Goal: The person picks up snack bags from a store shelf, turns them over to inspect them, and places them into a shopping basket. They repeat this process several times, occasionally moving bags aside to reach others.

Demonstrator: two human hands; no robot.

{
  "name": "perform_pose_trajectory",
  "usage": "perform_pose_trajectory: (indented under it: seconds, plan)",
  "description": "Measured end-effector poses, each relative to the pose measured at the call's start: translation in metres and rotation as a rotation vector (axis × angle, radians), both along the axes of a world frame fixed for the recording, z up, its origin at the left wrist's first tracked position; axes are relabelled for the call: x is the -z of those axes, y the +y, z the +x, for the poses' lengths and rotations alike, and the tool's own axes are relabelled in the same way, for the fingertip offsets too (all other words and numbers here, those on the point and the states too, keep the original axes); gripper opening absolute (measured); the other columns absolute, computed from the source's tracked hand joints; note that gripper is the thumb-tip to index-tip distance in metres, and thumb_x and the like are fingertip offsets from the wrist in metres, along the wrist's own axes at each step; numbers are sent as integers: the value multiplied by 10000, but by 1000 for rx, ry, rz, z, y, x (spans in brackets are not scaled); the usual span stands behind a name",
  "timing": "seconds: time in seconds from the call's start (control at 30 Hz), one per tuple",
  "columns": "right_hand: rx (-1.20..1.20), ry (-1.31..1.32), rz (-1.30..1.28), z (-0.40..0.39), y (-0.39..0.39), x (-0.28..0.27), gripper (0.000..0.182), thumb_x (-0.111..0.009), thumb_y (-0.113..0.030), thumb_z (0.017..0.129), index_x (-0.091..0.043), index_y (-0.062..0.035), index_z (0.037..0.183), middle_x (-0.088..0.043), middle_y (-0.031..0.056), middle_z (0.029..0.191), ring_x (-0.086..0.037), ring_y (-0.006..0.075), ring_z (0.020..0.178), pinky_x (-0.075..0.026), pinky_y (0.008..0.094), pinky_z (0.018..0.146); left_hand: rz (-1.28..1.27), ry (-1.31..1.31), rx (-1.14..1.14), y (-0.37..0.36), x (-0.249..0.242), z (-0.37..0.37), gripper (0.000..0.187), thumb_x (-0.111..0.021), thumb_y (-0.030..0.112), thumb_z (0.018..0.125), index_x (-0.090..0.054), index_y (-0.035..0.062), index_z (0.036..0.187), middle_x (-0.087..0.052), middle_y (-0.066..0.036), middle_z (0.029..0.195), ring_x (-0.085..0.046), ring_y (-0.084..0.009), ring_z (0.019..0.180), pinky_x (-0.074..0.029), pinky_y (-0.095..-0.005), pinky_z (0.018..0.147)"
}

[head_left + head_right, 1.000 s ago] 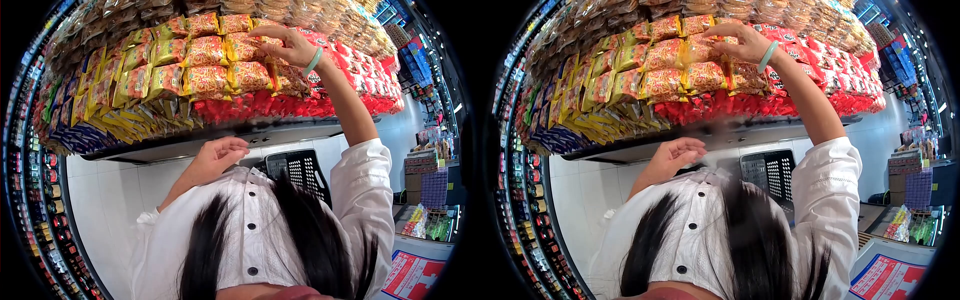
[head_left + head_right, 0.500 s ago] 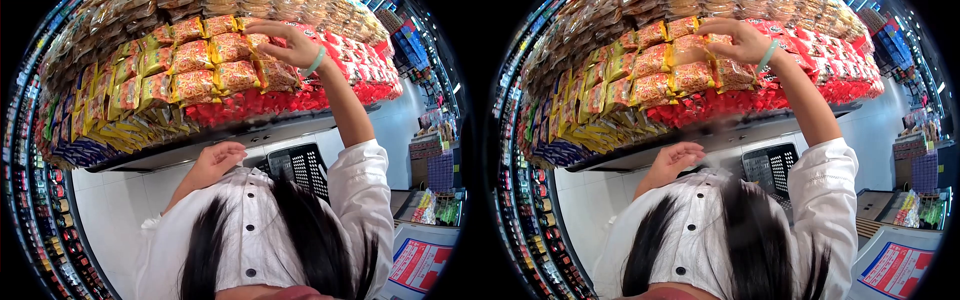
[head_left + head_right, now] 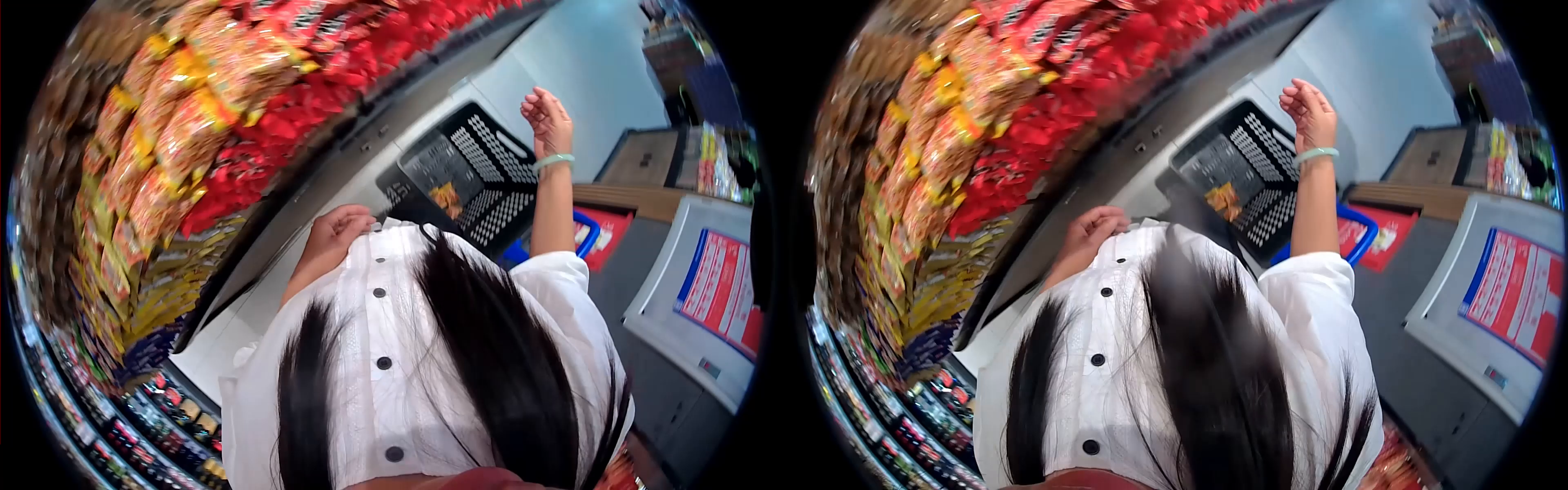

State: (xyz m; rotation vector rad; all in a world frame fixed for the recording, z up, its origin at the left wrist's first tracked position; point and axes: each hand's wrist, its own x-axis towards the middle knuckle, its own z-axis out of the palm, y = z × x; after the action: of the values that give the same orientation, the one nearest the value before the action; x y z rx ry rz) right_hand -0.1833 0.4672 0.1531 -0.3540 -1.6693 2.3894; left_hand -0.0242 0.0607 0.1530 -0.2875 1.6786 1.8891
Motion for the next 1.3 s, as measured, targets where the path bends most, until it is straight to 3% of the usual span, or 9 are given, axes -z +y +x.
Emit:
perform_pose_trajectory:
  seconds: [0.3,0.37,0.4,0.43,0.5,0.77,1.03,1.2,1.3]
  plan:
    - [185,-792,-108,85,74,269,148,-534,-105,929,-655,-22,906,-683,102,752,-648,174,596,-526,294,524,-85,-240,267,87,66,-31,281,-589,187,964,-596,0,1175,-683,-87,1044,-626,-136,924,-498,-273,815]
    - [98,-863,34,119,77,366,149,-574,-124,927,-661,-16,874,-667,114,704,-655,230,606,-499,314,547,-79,-304,320,103,102,-25,276,-561,165,983,-589,-9,1194,-680,-105,1054,-634,-144,931,-513,-285,824]
    - [-41,-992,412,144,86,448,148,-617,-155,885,-686,-26,911,-699,132,774,-683,255,697,-515,351,616,-100,-324,344,110,114,-22,269,-553,161,986,-589,-4,1197,-679,-104,1056,-635,-144,932,-515,-286,825]
    - [-294,-1124,873,148,82,435,246,-646,-215,843,-700,-50,1017,-716,165,917,-692,291,868,-534,384,779,-121,-349,369,112,124,-16,264,-546,156,990,-588,2,1200,-679,-103,1059,-635,-144,932,-516,-287,825]
    - [-542,-1326,885,147,68,446,390,-668,-274,811,-670,-62,1139,-675,184,1114,-628,307,1086,-489,373,940,-119,-474,357,110,150,-1,257,-536,148,994,-585,12,1207,-677,-100,1064,-636,-145,932,-517,-285,821]
    - [-917,-1140,1154,113,40,589,477,-471,-104,906,-441,-116,1382,-420,145,1459,-395,341,1350,-378,417,1088,-321,-867,271,121,227,50,271,-530,207,1001,-586,27,1195,-670,-93,1051,-628,-162,935,-506,-310,822]
    - [-1214,-695,1485,114,14,705,357,-399,-253,957,-548,-174,1271,-507,67,1323,-423,276,1290,-348,526,1019,-354,-1090,109,127,276,81,260,-525,164,995,-583,37,1215,-667,-68,1032,-631,-146,927,-514,-302,808]
    - [-1268,-883,1452,112,15,712,407,-592,-416,848,-657,-224,1201,-576,63,1308,-499,248,1246,-418,369,1005,-400,-932,163,145,282,76,253,-519,165,996,-587,34,1202,-666,-61,1015,-638,-147,909,-517,-290,799]
    - [-1244,-1134,972,109,36,706,456,-620,-426,843,-641,-188,1232,-554,93,1366,-518,235,1265,-439,386,1025,-353,-896,146,149,281,76,244,-509,168,1000,-594,32,1183,-667,-70,1015,-639,-149,904,-517,-286,798]
